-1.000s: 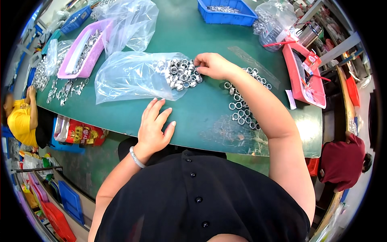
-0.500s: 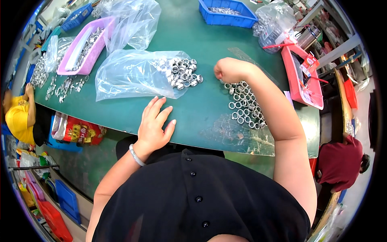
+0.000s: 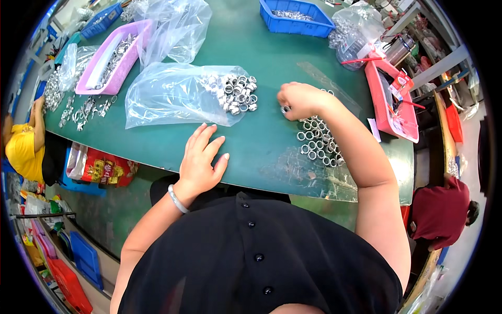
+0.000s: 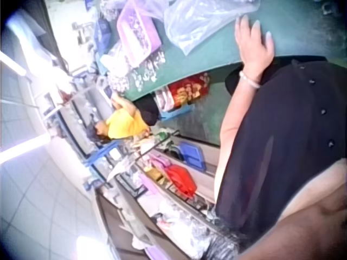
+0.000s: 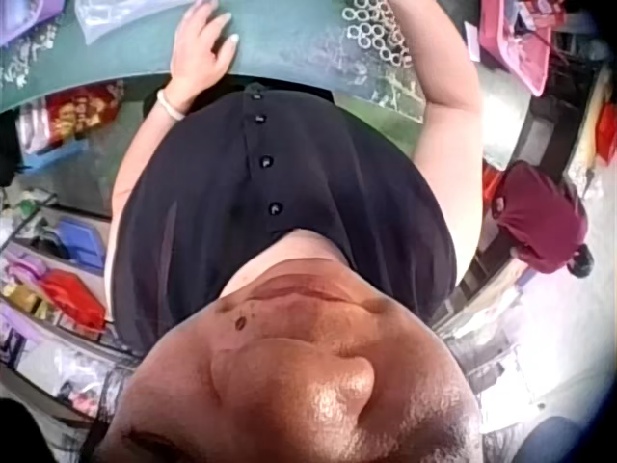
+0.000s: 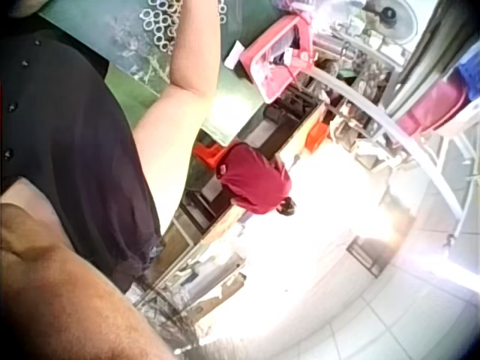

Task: The person sorts small metal rings from a plastic bag onto a table, arranging them into a organized pile. The person then picks up a small white card and holds it while looking at the rings.

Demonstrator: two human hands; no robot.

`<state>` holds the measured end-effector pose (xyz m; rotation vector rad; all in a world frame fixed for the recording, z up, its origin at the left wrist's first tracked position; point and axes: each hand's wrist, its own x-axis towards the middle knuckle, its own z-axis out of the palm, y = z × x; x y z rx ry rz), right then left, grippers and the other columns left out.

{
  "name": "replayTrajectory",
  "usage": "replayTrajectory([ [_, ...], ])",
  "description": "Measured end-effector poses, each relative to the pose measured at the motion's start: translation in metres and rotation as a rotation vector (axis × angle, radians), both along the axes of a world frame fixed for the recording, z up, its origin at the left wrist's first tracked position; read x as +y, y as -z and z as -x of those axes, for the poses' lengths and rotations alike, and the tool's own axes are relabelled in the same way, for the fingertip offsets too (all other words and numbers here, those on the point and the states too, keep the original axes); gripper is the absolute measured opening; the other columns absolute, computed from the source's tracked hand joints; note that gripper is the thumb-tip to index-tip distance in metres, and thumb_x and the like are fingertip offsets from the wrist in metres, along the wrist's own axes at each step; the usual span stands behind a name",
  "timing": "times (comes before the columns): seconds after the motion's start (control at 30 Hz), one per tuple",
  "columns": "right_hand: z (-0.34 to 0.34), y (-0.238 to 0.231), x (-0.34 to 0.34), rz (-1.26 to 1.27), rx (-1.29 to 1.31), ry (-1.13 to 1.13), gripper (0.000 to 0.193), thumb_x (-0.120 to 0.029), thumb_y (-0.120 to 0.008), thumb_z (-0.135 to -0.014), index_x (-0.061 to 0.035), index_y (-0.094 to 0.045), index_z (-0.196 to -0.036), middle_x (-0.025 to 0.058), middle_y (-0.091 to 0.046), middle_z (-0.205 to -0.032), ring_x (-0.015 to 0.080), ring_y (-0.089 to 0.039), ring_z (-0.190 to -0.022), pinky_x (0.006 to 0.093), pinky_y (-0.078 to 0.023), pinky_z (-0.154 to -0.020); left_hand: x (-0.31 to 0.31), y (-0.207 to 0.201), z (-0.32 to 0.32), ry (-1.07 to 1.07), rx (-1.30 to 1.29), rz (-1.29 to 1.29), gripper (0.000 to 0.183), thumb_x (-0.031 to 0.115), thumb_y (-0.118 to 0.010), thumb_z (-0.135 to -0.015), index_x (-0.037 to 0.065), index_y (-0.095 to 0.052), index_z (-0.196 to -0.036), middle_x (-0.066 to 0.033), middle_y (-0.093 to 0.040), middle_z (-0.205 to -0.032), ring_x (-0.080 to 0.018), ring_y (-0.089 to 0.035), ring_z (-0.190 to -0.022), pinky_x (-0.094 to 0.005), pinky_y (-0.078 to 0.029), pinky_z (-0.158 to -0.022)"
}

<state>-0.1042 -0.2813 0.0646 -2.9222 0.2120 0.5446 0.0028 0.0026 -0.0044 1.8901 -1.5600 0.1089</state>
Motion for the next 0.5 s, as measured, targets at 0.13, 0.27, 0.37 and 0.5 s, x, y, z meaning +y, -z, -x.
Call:
replayTrajectory([
  [0.13, -0.006, 0.003, 0.003, -0.179, -0.195, -0.032, 0.023, -0.016, -0.065, -0.071, -0.0023, -0.061, -0.089, 0.0136, -0.06, -0.093, 0.0312, -0.057, -0.092, 0.0405, -0.048, -0.08, 0.0, -0.001, 0.0, 0.0, -0.006, -0.018, 0.035, 0.015, -0.067, -0.075, 0.0, -0.06, -0.106, -0.0203, -0.05, -0.124, -0.0411, -0.043, -0.121, -0.0473, -0.037, -0.098],
  [0.27, -0.025, 0.038, 0.012, -0.302, -0.487, -0.017, 0.026, -0.012, -0.066, -0.073, -0.0024, -0.06, -0.097, 0.0123, -0.057, -0.09, 0.0282, -0.058, -0.082, 0.0375, -0.047, -0.073, -0.002, -0.002, 0.001, 0.011, -0.003, -0.009, 0.035, 0.013, -0.067, -0.075, 0.0, -0.06, -0.107, -0.0204, -0.05, -0.125, -0.0411, -0.044, -0.12, -0.0468, -0.037, -0.098],
  [0.37, -0.031, 0.038, 0.016, -0.349, -0.512, 0.014, 0.029, -0.013, -0.069, -0.072, -0.003, -0.061, -0.098, 0.0117, -0.058, -0.089, 0.0264, -0.057, -0.075, 0.0363, -0.047, -0.068, -0.001, -0.003, 0.001, -0.001, 0.005, -0.004, 0.036, 0.011, -0.067, -0.074, 0.0, -0.06, -0.107, -0.0202, -0.051, -0.125, -0.0414, -0.044, -0.121, -0.0461, -0.037, -0.099],
  [0.5, -0.032, 0.04, 0.018, -0.349, -0.514, 0.033, 0.027, -0.016, -0.068, -0.07, -0.0029, -0.062, -0.093, 0.0137, -0.061, -0.085, 0.0301, -0.059, -0.078, 0.0388, -0.048, -0.069, -0.001, -0.003, 0.001, 0.001, 0.01, -0.008, 0.035, 0.01, -0.067, -0.074, -0.001, -0.06, -0.107, -0.0202, -0.051, -0.124, -0.0414, -0.044, -0.121, -0.046, -0.037, -0.098],
])
